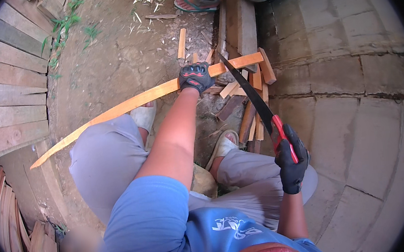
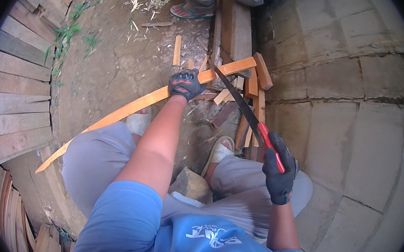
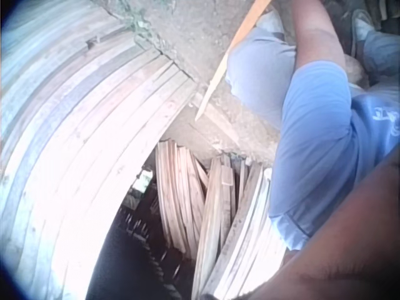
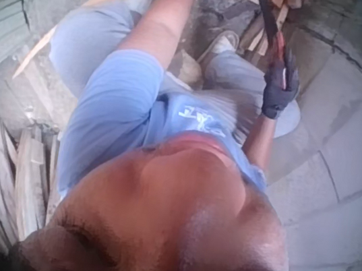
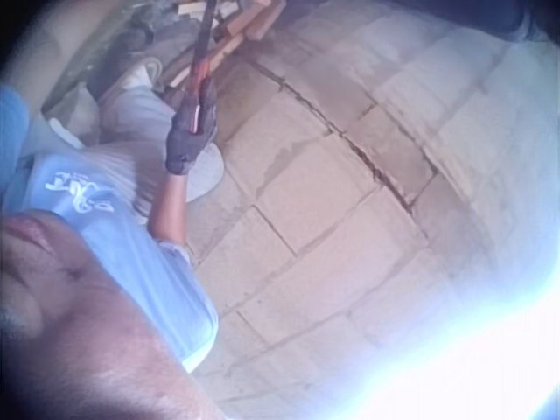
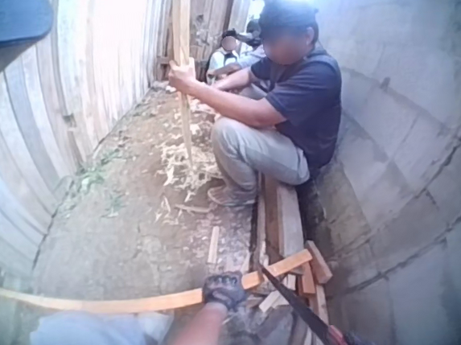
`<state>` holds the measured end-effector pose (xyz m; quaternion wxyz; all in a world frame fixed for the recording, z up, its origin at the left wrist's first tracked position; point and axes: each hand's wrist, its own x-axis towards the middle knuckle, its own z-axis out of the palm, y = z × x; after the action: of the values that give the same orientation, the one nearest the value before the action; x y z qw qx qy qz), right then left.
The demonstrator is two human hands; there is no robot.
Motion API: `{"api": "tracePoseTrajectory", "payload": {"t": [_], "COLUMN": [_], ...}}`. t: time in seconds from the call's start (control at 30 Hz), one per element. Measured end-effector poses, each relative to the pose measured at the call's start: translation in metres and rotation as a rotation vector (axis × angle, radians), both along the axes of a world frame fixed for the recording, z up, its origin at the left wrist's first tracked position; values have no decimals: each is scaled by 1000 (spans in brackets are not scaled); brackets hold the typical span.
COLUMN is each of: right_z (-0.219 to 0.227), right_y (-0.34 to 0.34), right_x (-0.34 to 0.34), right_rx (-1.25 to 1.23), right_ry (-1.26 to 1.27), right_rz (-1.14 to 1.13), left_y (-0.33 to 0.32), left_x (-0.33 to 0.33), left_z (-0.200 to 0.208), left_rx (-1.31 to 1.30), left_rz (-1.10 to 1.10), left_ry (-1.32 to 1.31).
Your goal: The person uses a hand saw to cut a thin wooden strip into smaller pieces while seated on the ground. The cut pieces fall onto the dirt surface near a wooden fence and a concrete wall.
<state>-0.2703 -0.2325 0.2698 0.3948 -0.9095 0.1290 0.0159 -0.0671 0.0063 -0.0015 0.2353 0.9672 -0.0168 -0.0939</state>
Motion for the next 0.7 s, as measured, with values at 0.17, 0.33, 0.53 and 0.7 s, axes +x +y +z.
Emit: {"api": "tracePoseTrajectory", "payload": {"t": [0.17, 0.33, 0.53, 0.7], "right_z": [14, 8, -9, -43], "right_y": [2, 1, 8, 8], "right_x": [10, 9, 13, 39], "right_rx": [17, 0, 17, -98], "right_ry": [54, -18, 18, -117], "right_rz": [-53, 21, 56, 178], "left_y": [-1, 0, 2, 8], "left_x": [0, 1, 9, 17], "left_z": [-2, 1, 18, 24], "left_rx": [2, 13, 32, 16], "left_rz": [9, -1, -16, -28], "left_ry": [5, 26, 147, 236]}}
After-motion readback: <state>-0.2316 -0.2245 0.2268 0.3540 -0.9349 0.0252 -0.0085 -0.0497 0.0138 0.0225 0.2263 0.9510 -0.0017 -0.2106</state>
